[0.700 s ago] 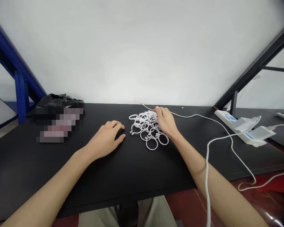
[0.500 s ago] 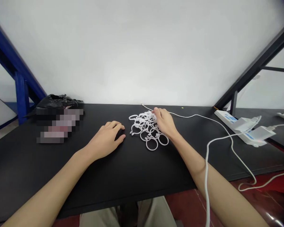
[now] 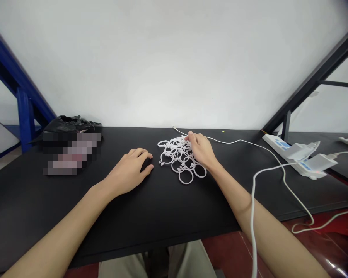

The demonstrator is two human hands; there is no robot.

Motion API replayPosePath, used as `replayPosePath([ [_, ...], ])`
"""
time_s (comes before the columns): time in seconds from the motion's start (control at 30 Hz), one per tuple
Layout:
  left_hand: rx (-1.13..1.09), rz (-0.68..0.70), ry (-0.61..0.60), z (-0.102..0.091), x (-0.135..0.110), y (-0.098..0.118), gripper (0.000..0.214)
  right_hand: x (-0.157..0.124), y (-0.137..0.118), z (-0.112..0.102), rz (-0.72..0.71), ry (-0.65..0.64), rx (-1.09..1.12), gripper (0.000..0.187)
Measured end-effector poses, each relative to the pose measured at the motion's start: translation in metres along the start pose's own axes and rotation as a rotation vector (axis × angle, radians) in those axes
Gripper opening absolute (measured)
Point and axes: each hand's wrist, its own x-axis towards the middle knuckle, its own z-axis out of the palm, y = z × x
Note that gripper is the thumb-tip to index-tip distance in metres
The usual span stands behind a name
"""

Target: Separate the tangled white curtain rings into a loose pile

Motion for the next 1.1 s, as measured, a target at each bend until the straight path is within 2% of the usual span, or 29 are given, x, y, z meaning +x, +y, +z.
replayPosePath([
  [0.3,0.007,0.003,0.003,0.001,0.0,-0.001,0.038,0.001,0.001,0.001,0.001,-0.011,0.004,0.055],
  [0.4,0.01,-0.002,-0.005,0.0,0.001,-0.001,0.038,-0.001,-0.001,0.002,0.006,-0.016,-0.016,0.042],
  [0.5,0.012,0.004,0.005,0.001,0.0,0.0,0.037,-0.006,-0.004,0.006,-0.071,-0.03,-0.039,0.027],
  [0.67,0.007,0.007,0.015,0.001,0.0,0.0,0.036,-0.012,-0.009,0.011,-0.248,-0.079,-0.142,0.036],
  [0.9,0.022,0.009,0.012,0.001,0.001,0.0,0.035,-0.012,-0.005,0.011,-0.301,-0.094,-0.249,0.019],
  [1.1,0.028,0.013,-0.003,0.0,0.0,-0.001,0.034,-0.011,-0.004,0.011,-0.295,-0.047,-0.26,0.017],
])
